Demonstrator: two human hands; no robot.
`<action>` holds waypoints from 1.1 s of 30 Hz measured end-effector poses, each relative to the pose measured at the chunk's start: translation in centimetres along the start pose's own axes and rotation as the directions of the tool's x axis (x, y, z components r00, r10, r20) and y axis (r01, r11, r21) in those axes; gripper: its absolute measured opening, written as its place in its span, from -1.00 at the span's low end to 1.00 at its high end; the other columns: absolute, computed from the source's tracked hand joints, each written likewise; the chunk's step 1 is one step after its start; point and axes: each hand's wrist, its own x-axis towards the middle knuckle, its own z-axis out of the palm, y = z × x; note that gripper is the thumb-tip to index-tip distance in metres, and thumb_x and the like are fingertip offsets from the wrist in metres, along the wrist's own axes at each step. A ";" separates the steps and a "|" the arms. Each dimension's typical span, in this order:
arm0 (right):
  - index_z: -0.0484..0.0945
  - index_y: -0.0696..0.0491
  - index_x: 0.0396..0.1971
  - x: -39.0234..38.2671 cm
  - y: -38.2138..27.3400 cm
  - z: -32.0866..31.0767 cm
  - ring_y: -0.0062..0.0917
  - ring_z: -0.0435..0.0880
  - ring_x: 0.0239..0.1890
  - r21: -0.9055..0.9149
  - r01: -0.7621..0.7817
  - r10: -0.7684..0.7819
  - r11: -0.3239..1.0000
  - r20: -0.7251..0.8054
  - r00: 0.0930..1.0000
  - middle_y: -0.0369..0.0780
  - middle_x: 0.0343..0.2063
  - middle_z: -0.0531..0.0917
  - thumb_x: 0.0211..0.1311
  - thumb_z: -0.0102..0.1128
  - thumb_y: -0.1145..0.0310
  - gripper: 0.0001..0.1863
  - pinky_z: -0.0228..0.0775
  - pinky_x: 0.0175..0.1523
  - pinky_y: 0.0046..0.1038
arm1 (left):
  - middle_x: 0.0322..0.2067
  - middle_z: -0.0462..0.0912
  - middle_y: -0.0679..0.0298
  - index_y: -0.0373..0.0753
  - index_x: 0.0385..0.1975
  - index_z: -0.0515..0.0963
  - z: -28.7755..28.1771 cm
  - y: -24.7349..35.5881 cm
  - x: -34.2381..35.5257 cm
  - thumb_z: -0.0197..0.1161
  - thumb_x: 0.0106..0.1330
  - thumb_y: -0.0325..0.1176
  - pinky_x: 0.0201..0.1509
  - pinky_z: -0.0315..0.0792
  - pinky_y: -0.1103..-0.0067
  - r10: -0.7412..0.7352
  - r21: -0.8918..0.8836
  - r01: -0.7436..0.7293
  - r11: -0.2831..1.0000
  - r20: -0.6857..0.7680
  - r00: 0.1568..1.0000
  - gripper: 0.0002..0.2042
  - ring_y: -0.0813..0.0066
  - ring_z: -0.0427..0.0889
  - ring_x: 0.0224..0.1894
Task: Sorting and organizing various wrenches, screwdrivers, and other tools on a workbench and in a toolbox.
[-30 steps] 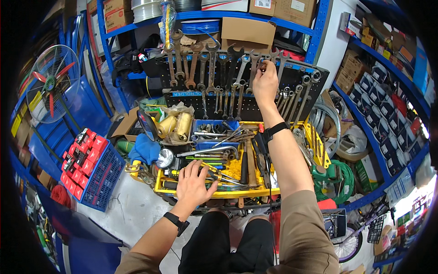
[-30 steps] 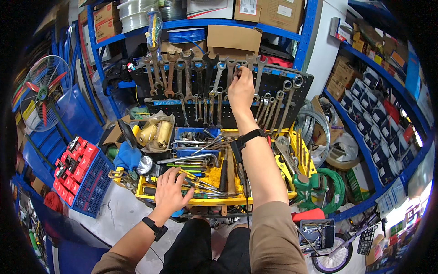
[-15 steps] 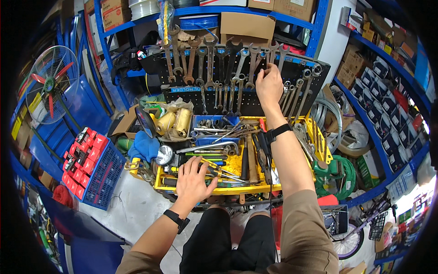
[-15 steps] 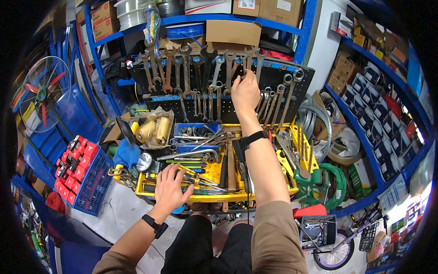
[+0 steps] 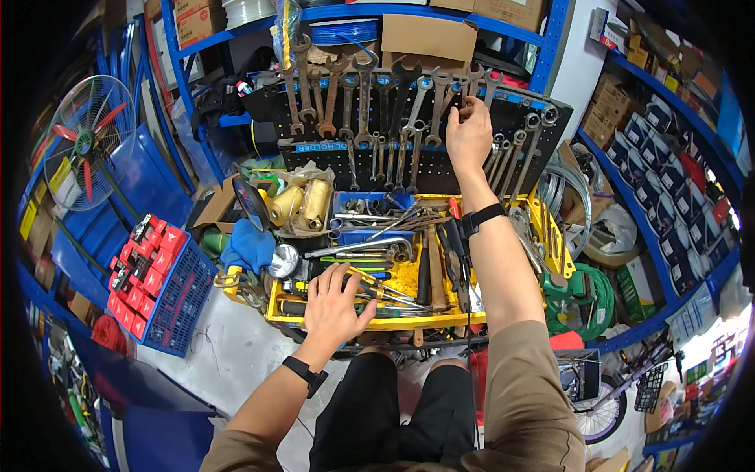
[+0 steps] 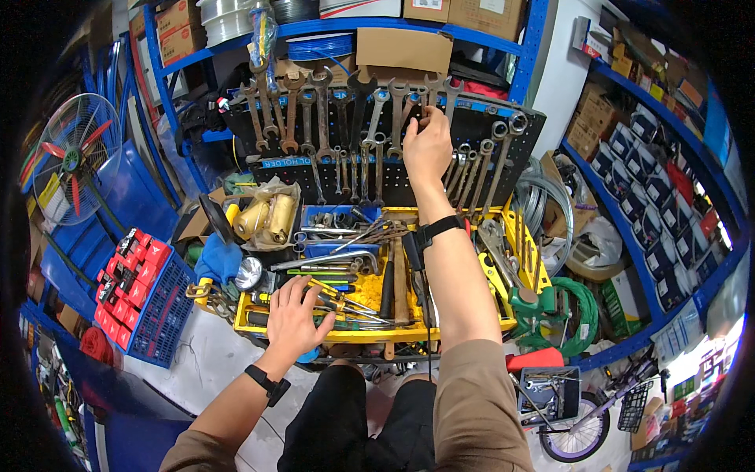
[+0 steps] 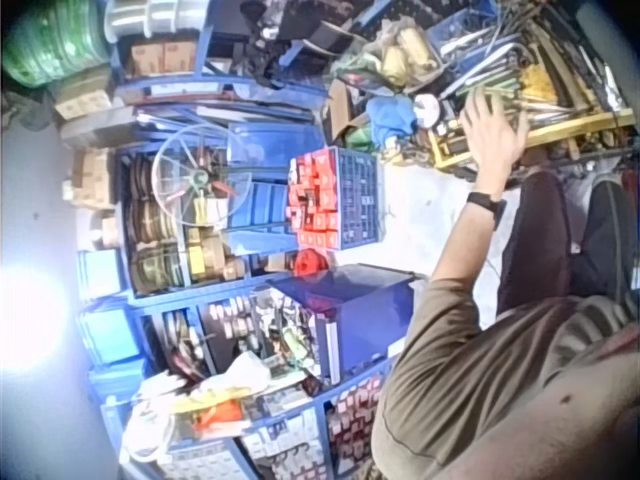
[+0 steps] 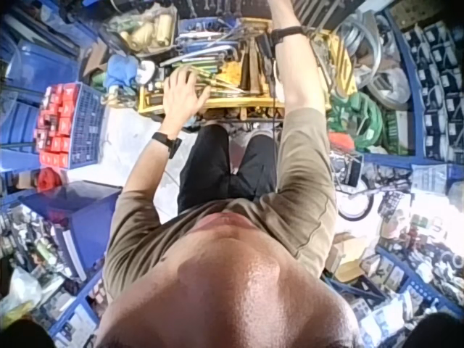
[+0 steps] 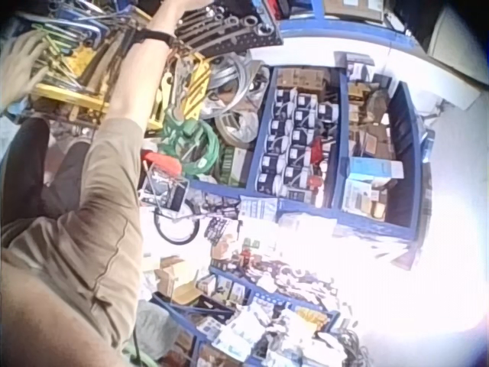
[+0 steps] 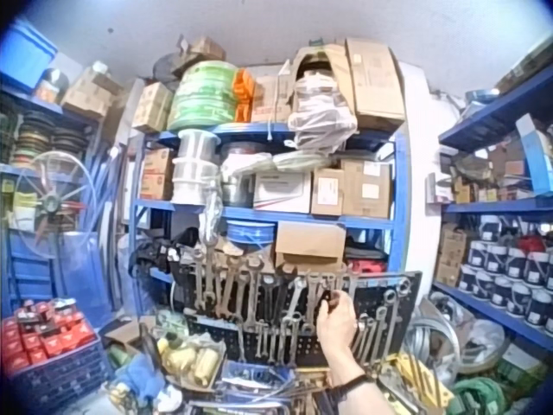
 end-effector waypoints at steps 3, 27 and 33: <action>0.64 0.12 -0.10 0.3 0.2 -0.4 -0.27 0.72 -0.26 -0.086 0.033 -0.033 0.996 0.004 0.999 -0.18 -0.22 0.69 0.26 0.27 0.34 -0.74 0.56 -0.13 -0.28 | 0.18 0.45 0.10 -0.17 0.09 0.51 0.2 0.1 0.0 0.32 0.19 -0.01 0.33 0.22 0.18 0.002 0.002 -0.002 1.000 -0.001 1.000 -0.47 0.08 0.35 0.30; 0.63 0.18 -0.07 -1.1 -1.9 -1.0 -0.09 0.71 -0.18 -0.187 -0.098 0.117 0.977 0.094 0.989 -0.07 -0.20 0.71 0.25 0.27 0.28 -0.66 0.56 -0.05 -0.13 | 0.19 0.45 0.09 -0.17 0.08 0.53 0.2 -0.1 -0.2 0.30 0.19 -0.01 0.35 0.19 0.18 0.005 -0.001 -0.005 1.000 0.000 1.000 -0.48 0.08 0.33 0.31; 0.65 0.19 -0.05 -2.2 0.7 -0.7 -0.07 0.71 -0.14 -0.286 -0.122 0.156 0.951 0.100 0.983 -0.05 -0.16 0.71 0.26 0.27 0.22 -0.61 0.56 -0.03 -0.11 | 0.20 0.44 0.10 -0.16 0.09 0.51 0.5 -0.1 -0.1 0.30 0.20 -0.01 0.35 0.19 0.18 0.010 -0.004 -0.010 1.000 0.005 1.000 -0.48 0.08 0.33 0.31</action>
